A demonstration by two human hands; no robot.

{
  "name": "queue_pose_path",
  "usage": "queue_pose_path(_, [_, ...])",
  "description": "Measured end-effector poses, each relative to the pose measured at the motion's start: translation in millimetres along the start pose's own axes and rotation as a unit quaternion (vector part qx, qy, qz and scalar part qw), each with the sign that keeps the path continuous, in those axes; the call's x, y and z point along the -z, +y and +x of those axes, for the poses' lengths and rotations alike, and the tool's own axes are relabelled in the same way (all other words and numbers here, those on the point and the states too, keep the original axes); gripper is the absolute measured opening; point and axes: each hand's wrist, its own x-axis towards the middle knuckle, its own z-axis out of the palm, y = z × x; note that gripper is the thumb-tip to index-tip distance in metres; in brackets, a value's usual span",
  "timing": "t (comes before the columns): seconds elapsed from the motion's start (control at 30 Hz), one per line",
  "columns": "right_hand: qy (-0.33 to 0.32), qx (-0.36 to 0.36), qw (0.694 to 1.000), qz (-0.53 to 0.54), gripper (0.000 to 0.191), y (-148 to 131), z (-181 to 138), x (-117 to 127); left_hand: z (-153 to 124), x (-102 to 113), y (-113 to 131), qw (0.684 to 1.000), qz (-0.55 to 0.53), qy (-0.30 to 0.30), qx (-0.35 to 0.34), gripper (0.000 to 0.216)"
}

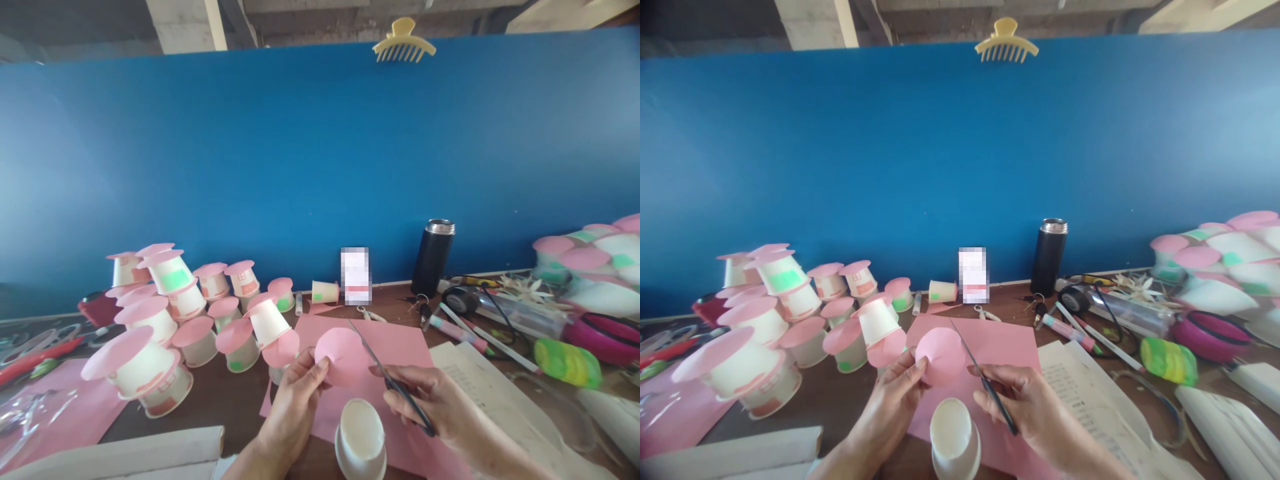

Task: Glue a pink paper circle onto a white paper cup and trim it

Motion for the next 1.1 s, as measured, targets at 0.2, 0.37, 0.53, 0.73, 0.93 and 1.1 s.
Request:
queue_pose_path(0.2, [0.0,0.002,1.0,0.007,0.058,2,0,0,-1,0,0,1.0,-0.003,-0.003,-0.001,0.017])
queue_pose_path(0.37, [-0.004,0.004,1.0,0.016,0.06,3,0,0,-1,2,-2,1.0,-0.004,-0.002,0.0,0.015])
queue_pose_path(0.53, [-0.008,0.009,1.0,0.015,0.056,6,1,1,-1,0,-1,1.0,-0.001,0.003,-0.006,0.016])
queue_pose_path(0.73, [0.016,0.02,1.0,-0.011,0.051,12,3,3,-1,0,-1,1.0,0.003,-0.01,-0.01,0.014])
queue_pose_path(0.93, [0.169,0.001,0.972,-0.161,0.026,24,7,2,-3,1,-1,0.999,-0.022,-0.026,-0.011,0.012])
queue_pose_path(1.1, [0.203,-0.004,0.932,-0.301,0.014,27,4,6,-4,-2,1,0.999,-0.032,-0.028,-0.008,0.011])
